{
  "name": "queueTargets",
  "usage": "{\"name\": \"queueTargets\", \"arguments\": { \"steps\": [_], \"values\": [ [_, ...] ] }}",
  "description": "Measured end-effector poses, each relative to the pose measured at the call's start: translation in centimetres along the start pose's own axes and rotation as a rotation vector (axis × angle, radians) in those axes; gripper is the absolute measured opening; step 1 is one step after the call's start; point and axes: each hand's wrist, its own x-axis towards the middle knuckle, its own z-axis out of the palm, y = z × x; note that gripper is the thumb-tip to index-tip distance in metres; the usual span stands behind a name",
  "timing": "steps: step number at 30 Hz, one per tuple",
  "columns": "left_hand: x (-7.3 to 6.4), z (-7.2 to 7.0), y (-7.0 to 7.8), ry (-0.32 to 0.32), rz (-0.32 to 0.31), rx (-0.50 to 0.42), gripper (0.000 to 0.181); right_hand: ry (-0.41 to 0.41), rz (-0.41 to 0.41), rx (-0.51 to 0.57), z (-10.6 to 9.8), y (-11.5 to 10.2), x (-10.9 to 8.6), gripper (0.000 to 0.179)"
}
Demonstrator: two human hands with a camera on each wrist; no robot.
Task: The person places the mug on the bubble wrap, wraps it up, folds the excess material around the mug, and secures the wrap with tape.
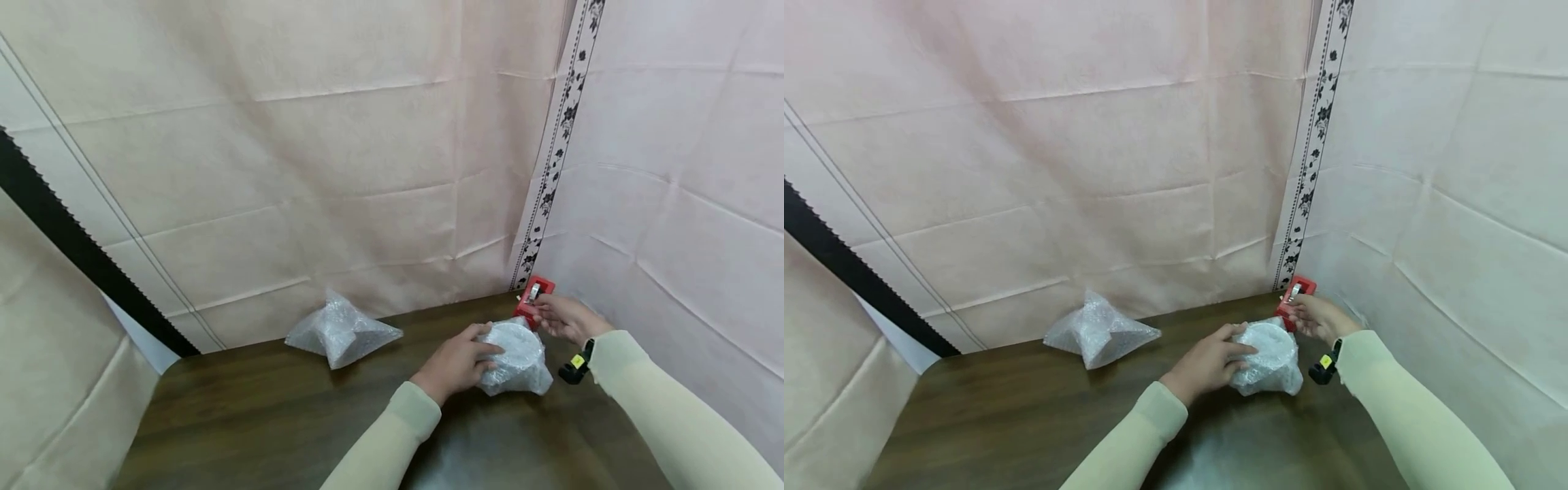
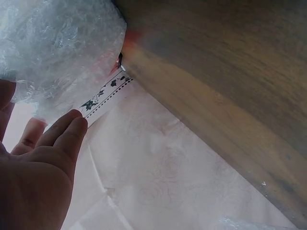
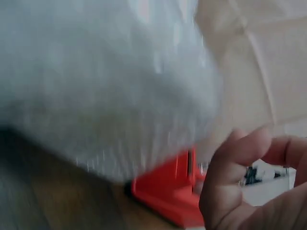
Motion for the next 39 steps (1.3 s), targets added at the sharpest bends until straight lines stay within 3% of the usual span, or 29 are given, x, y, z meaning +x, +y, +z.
{"name": "queueTargets", "arguments": {
  "steps": [4,7,13,16,21,26,29,36,39],
  "values": [
    [-0.2,0.3,-0.1,-0.003,0.016,-0.004,0.037,0.095,0.041,-0.013,-1.4,0.7,0.9,0.027],
    [-0.1,0.2,-0.2,0.016,0.026,0.002,0.036,0.136,0.012,-0.079,-2.4,1.2,1.9,0.034],
    [-0.1,-0.2,-0.2,0.018,0.033,0.003,0.036,0.258,-0.126,-0.479,-3.4,1.6,4.3,0.059],
    [0.0,-0.3,-0.1,0.017,0.045,0.006,0.036,0.258,-0.154,-0.588,-3.4,1.9,5.2,0.064],
    [0.1,-0.2,-0.2,0.023,0.067,0.018,0.035,0.235,-0.175,-0.630,-3.0,1.9,5.7,0.047],
    [0.0,-0.4,-0.4,0.031,0.057,0.002,0.035,0.196,-0.161,-0.625,-2.1,1.9,5.2,0.060],
    [0.0,-0.7,-0.3,0.037,0.053,0.009,0.035,0.190,-0.204,-0.671,-1.8,2.1,4.9,0.060],
    [-0.1,-0.7,0.1,0.029,0.052,0.020,0.035,0.343,-0.343,-0.847,-1.5,2.5,4.3,0.029],
    [-0.1,-0.5,0.2,0.033,0.053,0.012,0.035,0.333,-0.301,-0.781,-1.0,1.8,3.6,0.029]
  ]
}}
